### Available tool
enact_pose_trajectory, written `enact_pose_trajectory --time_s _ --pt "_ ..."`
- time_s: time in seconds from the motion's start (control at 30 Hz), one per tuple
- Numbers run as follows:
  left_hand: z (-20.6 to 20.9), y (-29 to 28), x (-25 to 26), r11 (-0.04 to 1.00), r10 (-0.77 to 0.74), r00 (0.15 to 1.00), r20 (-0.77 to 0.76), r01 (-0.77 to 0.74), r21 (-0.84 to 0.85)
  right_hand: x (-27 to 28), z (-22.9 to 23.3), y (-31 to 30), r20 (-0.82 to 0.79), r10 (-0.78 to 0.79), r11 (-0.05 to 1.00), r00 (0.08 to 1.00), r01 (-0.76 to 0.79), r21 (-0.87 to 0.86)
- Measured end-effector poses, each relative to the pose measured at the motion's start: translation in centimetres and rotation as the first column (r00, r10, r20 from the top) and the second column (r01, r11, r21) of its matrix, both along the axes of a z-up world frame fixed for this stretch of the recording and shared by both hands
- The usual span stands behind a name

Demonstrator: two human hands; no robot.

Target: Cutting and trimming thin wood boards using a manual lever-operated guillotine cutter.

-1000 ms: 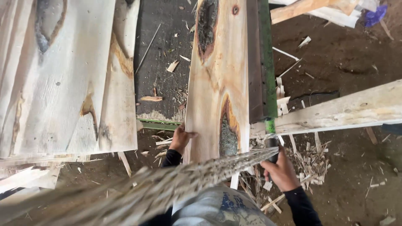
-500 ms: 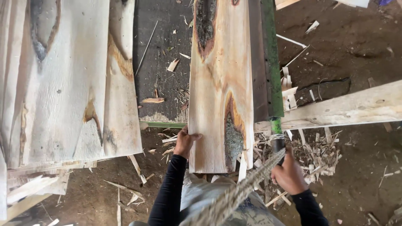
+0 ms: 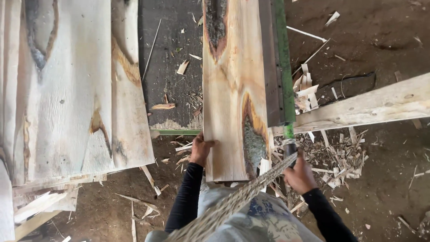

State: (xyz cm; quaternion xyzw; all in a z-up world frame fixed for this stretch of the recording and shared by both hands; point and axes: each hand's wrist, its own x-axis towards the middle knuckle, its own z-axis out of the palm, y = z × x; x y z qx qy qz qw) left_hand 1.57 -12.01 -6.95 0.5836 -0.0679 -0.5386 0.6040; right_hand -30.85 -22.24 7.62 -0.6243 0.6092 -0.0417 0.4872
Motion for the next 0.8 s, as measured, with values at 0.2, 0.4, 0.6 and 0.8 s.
enact_pose_trajectory --time_s 0.2,0.4,0.6,0.8 --pt "2.3 -5.0 2.0 1.000 -0.012 1.000 -0.005 0.012 0.002 -0.1 5.7 -1.0 -0.082 0.150 0.979 0.985 -0.159 -0.129" --pt "0.7 -10.5 4.9 0.999 -0.045 0.989 0.142 0.046 -0.005 0.3 2.1 -0.6 -0.055 0.074 0.995 0.996 -0.077 -0.060" --pt "-3.1 -12.6 6.6 0.994 -0.044 0.978 0.204 0.063 -0.091 0.1 2.6 -1.2 -0.031 0.075 0.997 0.997 -0.075 -0.002" --pt "-3.9 -11.7 6.2 0.995 -0.051 0.978 0.204 0.068 -0.077 0.8 5.3 -0.1 -0.097 -0.006 0.999 0.995 0.001 -0.048"
